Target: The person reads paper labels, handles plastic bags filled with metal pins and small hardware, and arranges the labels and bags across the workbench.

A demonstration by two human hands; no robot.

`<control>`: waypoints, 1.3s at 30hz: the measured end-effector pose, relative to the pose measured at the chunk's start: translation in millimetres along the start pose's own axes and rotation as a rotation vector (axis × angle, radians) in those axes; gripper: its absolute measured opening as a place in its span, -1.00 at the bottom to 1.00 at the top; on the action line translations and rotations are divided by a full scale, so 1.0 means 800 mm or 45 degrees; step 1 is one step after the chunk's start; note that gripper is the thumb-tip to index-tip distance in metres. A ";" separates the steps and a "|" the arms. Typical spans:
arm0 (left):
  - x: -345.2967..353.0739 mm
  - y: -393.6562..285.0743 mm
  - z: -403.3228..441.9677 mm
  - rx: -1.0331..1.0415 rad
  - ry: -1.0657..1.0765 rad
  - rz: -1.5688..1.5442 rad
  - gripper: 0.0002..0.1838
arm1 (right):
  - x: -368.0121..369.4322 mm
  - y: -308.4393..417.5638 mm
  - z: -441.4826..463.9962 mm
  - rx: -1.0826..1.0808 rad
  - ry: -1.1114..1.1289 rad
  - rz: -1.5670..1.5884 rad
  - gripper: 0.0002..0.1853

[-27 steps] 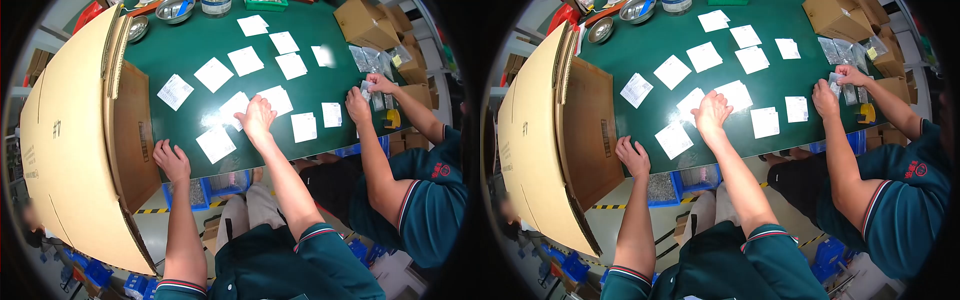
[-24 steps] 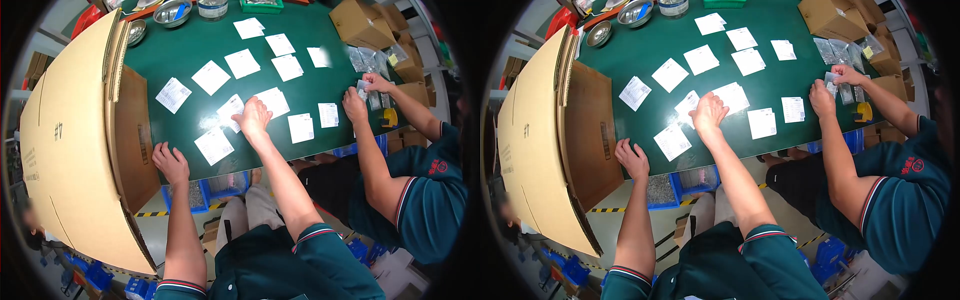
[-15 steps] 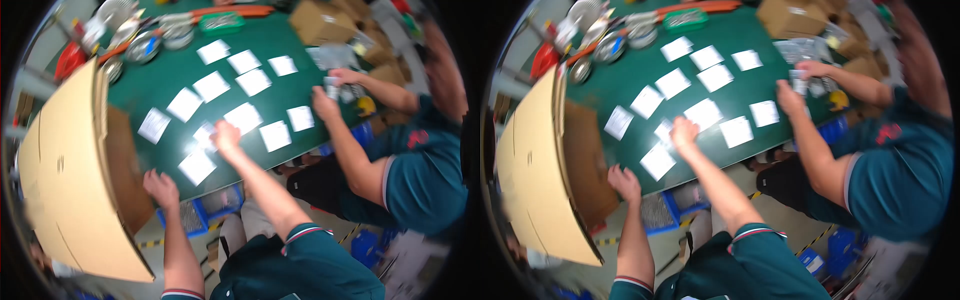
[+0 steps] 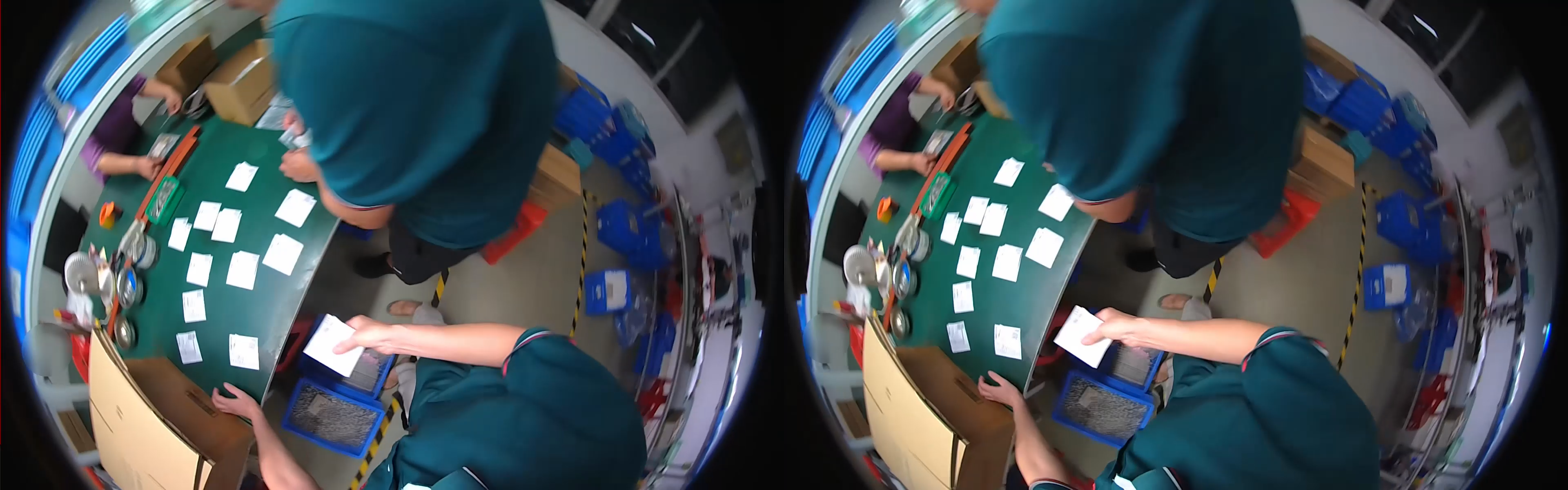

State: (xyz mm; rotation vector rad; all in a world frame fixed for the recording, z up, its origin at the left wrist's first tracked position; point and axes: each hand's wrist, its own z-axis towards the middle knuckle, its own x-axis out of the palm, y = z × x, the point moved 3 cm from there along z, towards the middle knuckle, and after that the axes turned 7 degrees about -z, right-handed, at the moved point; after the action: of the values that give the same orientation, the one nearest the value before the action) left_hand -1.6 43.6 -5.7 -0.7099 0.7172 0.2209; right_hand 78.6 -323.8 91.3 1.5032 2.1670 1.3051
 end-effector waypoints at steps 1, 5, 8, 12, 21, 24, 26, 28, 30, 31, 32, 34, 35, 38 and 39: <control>-0.012 -0.019 -0.002 0.125 -0.049 -0.039 -0.60 | -0.012 -0.011 -0.017 0.004 0.023 0.077 -0.58; -0.041 -0.126 -0.056 -0.428 0.614 -0.924 -0.50 | -0.036 -0.028 -0.038 -0.049 0.149 0.143 -0.58; -0.086 -0.292 -0.143 -0.795 1.299 -2.100 -0.38 | -0.043 -0.002 -0.054 -0.238 0.289 -0.068 -0.64; -0.105 -0.379 -0.262 -1.033 0.751 -1.945 -0.39 | -0.081 -0.006 -0.066 -0.525 0.553 -0.448 -0.68; -0.064 -0.537 -0.358 -1.205 0.725 -1.386 -0.65 | -0.242 -0.014 -0.135 -0.652 0.368 -0.735 -0.75; -0.061 -0.599 -0.353 -1.264 0.928 -1.326 -0.70 | -0.284 -0.003 -0.161 -0.531 0.359 -0.867 -0.75; -0.047 -0.614 -0.363 -1.437 1.061 -1.180 -0.72 | -0.304 -0.036 -0.154 -0.637 0.130 -0.882 -0.73; -0.017 -0.639 -0.375 -1.448 1.191 -1.119 -0.73 | -0.340 -0.033 -0.162 -0.459 0.113 -0.991 -0.68; 0.043 -0.580 -0.439 -1.726 1.289 -1.010 -0.74 | -0.393 -0.043 -0.178 -0.189 -0.103 -1.052 -0.67; 0.048 -0.641 -0.431 -1.493 1.415 -0.982 -0.65 | -0.422 -0.045 -0.192 -0.142 -0.191 -1.001 -0.67; 0.063 -0.656 -0.445 -1.584 1.421 -0.839 -0.69 | -0.445 -0.048 -0.207 -0.105 -0.260 -0.941 -0.66; 0.078 -0.712 -0.447 -1.426 1.886 -0.989 -0.71 | -0.482 -0.055 -0.233 -0.144 -0.540 -0.898 -0.63; 0.080 -0.730 -0.451 -1.374 1.922 -1.059 -0.71 | -0.492 -0.069 -0.239 -0.218 -0.696 -0.807 -0.65; 0.093 -0.794 -0.478 -1.251 2.023 -1.108 -0.74 | -0.540 -0.063 -0.279 -0.162 -0.881 -0.800 -0.70; 0.097 -0.816 -0.491 -1.225 2.037 -1.063 -0.74 | -0.557 -0.052 -0.304 -0.183 -0.942 -0.800 -0.74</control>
State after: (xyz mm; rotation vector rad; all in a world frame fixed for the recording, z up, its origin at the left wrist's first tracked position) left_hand 121.5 -708.1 70.5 -2.0863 1.7442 -0.9811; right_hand 112.8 -831.3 68.9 0.9055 1.7627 0.5508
